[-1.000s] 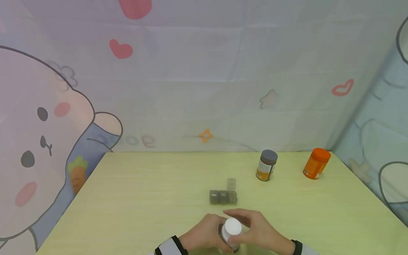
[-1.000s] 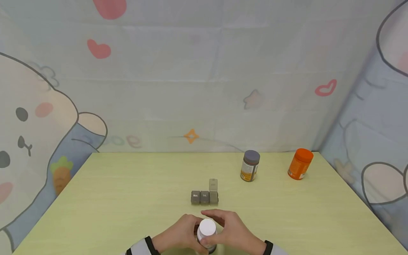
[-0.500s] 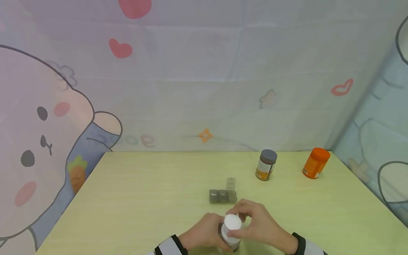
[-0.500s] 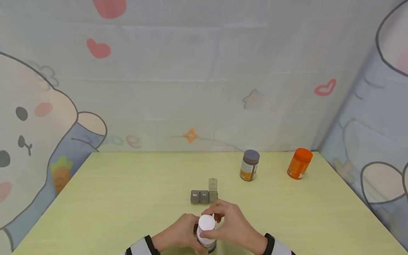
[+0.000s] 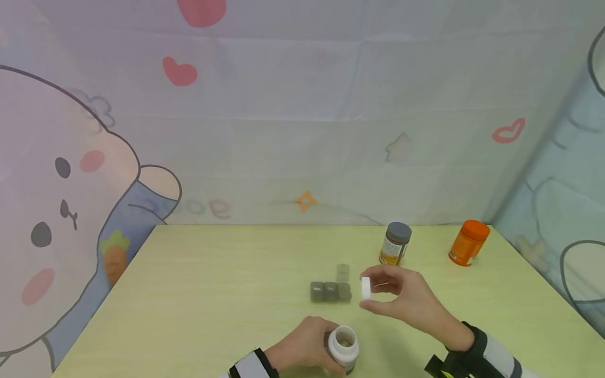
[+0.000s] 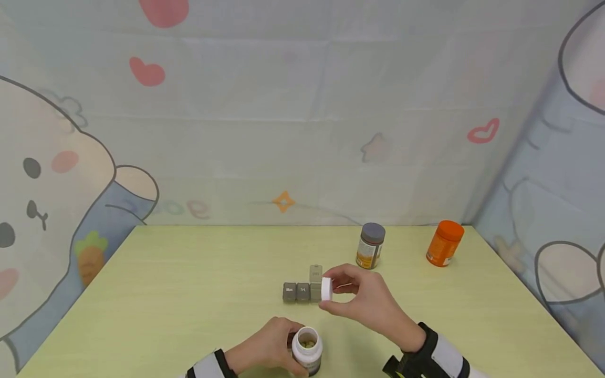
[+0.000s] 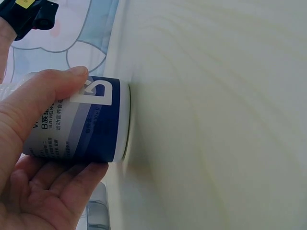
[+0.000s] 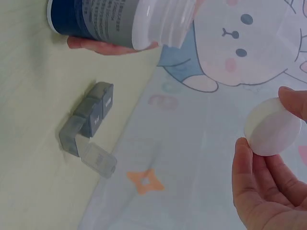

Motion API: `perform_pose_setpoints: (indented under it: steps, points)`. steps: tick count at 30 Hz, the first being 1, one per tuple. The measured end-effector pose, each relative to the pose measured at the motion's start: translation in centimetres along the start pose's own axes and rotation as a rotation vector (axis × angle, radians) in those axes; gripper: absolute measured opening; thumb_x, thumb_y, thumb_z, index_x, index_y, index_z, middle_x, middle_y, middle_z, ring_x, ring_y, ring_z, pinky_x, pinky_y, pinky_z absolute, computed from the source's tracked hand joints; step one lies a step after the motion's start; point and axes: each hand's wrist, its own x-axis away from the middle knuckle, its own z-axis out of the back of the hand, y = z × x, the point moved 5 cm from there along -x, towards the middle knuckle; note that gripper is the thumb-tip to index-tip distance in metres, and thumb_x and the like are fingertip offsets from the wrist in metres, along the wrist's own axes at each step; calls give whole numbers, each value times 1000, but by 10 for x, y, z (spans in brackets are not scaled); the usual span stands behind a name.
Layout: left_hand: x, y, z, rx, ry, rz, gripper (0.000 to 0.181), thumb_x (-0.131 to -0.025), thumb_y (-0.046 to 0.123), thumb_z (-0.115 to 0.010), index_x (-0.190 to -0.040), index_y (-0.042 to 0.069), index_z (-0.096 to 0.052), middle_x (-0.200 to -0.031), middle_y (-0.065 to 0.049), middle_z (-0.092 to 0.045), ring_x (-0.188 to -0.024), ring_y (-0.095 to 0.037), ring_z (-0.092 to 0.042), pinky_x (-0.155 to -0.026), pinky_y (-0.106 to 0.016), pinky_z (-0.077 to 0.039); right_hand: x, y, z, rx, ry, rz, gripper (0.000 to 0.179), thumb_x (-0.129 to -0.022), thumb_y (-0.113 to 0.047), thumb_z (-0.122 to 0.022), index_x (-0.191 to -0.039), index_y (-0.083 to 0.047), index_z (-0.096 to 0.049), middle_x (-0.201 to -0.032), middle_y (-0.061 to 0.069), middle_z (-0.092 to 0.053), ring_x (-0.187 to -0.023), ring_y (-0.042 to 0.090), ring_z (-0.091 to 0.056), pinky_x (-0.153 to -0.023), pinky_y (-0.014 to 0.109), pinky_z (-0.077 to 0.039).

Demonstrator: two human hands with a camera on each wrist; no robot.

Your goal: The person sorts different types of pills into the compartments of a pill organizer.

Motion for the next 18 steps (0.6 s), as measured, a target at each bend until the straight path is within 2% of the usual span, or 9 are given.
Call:
perform_pose_setpoints:
  steps: [9, 15, 18]
  points:
    - [2, 3, 1, 0, 11, 2, 43, -57, 14, -86, -96, 11, -69, -83, 15, -64, -74, 5, -54, -70, -16, -44, 3, 10, 24, 42, 95, -40, 43, -70, -12, -78, -106, -1, -57, -105, 14, -61, -85, 9, -61, -73, 24, -51]
    - [2, 2, 0, 0, 6, -18, 43, -57, 14, -85, -97, 11, -68, -84, 14, -64, -75, 5, -55, -71, -15, -44, 10, 28, 39, 65, 144, -161, 43, -69, -12, -78, -102, 1, -54, -102, 16, -59, -83, 10, -62, -70, 24, -51]
    - [3, 3, 0, 18, 2, -11, 43, -58, 12, -85, -97, 11, -68, -85, 14, -64, -76, 5, -55, -71, -15, -45, 14, 37, 45, 123, 164, -190, 46, -69, -15, -79, -105, 1, -55, -102, 14, -59, -85, 12, -60, -71, 23, -51]
